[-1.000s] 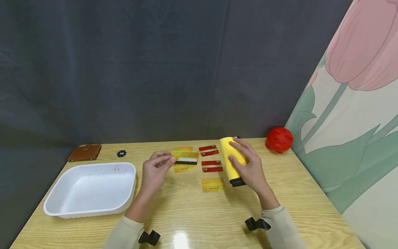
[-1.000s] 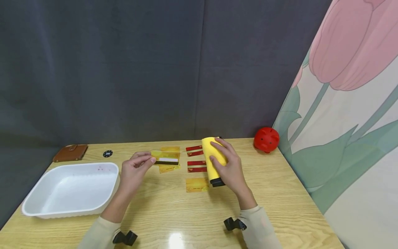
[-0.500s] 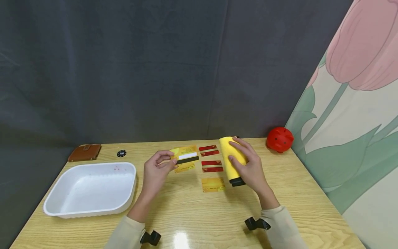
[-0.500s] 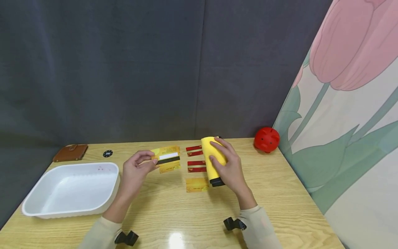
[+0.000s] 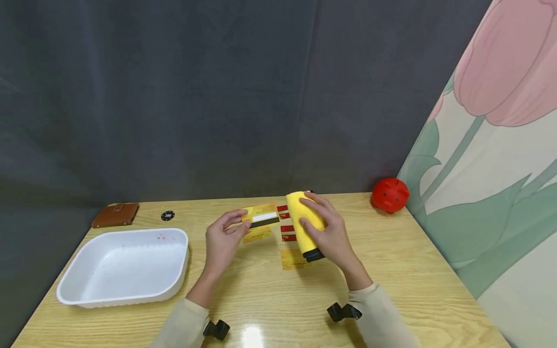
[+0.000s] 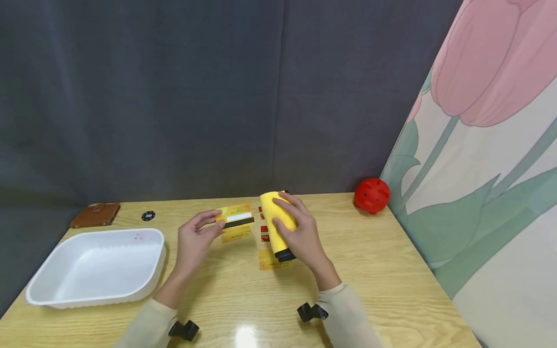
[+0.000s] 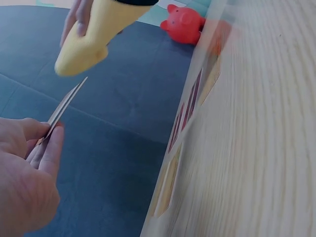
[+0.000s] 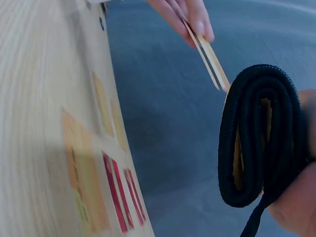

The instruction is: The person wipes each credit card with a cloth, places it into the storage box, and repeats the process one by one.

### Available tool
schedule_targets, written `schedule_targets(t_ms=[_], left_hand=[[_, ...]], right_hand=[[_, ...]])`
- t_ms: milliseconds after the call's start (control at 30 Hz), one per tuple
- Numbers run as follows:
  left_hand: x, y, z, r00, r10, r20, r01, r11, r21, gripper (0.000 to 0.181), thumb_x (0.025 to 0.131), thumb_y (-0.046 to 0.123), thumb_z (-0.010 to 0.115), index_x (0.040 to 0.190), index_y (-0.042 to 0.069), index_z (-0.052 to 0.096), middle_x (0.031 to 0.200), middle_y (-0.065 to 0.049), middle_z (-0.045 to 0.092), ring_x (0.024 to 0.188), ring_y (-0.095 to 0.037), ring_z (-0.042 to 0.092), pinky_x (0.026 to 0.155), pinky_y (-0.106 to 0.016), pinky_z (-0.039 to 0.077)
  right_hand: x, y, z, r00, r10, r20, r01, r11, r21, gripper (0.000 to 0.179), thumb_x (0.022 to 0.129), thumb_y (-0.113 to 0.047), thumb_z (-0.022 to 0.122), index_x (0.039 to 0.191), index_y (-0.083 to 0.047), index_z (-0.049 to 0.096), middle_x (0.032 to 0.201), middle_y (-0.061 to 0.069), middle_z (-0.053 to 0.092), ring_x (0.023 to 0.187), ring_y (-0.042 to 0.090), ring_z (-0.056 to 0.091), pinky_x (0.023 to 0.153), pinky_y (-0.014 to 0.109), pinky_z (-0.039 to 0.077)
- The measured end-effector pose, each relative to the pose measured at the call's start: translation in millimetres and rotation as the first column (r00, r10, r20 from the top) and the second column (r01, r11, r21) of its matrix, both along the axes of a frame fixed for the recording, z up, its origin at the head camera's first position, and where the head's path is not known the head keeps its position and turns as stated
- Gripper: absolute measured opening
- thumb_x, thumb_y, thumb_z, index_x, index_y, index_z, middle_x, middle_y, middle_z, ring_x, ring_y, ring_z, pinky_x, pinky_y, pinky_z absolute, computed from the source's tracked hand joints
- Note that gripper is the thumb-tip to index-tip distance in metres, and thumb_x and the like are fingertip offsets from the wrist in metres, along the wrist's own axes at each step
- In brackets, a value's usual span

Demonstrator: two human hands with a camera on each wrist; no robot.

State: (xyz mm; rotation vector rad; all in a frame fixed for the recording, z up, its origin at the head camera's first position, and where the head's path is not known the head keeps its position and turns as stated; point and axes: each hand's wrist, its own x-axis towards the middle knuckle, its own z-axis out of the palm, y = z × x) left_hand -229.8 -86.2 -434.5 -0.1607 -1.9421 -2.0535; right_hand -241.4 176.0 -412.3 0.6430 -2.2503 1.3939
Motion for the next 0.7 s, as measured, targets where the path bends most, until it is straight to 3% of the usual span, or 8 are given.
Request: schedule_targets(t_ms=[167, 267, 467, 700], left_hand=[[-1.8, 8.4, -0.9, 1.000, 0.009, 0.009, -0.009, 1.000, -0.007, 0.027, 0.090, 0.000, 0.078, 0.116, 0.001, 0.074, 0.109, -0.023, 0.074, 0.089, -0.023, 0.079, 0.077, -0.027, 0.065], [-1.5, 12.6, -1.6, 1.000, 0.005, 0.008, -0.005, 1.000, -0.018, 0.027, 0.090, 0.001, 0.078, 0.116, 0.002, 0.074, 0.110, -0.021, 0.074, 0.090, -0.025, 0.079, 0.078, -0.027, 0.065], [0.2, 18.4, -2.2, 1.000, -0.021, 0.005, 0.021, 0.999, -0.032, 0.025, 0.090, 0.001, 0.078, 0.115, 0.002, 0.073, 0.113, -0.021, 0.072, 0.095, -0.034, 0.078, 0.082, -0.040, 0.065], [2.0, 18.4, -3.3, 1.000, -0.022, 0.012, 0.023, 0.999, -0.041, 0.024, 0.092, 0.002, 0.076, 0.115, 0.002, 0.072, 0.114, -0.021, 0.072, 0.098, -0.038, 0.077, 0.082, -0.040, 0.065]], right_hand=[[1.1, -20, -5.4, 0.999, 0.048, -0.015, -0.047, 0.998, 0.037, 0.045, 0.092, -0.004, 0.076, 0.136, -0.014, 0.068, 0.151, 0.004, 0.056, 0.144, 0.027, 0.050, 0.102, 0.014, 0.049], [2.9, -29, -9.1, 0.999, 0.053, -0.012, -0.052, 0.997, 0.065, 0.045, 0.092, -0.003, 0.076, 0.135, -0.014, 0.069, 0.151, 0.003, 0.056, 0.145, 0.026, 0.050, 0.108, 0.021, 0.049], [8.5, -43, -13.0, 0.996, 0.089, -0.028, -0.086, 0.991, 0.100, 0.044, 0.091, -0.003, 0.076, 0.134, -0.011, 0.069, 0.150, 0.006, 0.057, 0.140, 0.029, 0.055, 0.106, 0.044, 0.055], [14.4, -51, -12.6, 0.994, 0.105, -0.030, -0.100, 0.986, 0.132, 0.044, 0.091, -0.003, 0.076, 0.134, -0.011, 0.069, 0.151, 0.006, 0.056, 0.140, 0.030, 0.054, 0.099, 0.040, 0.059]])
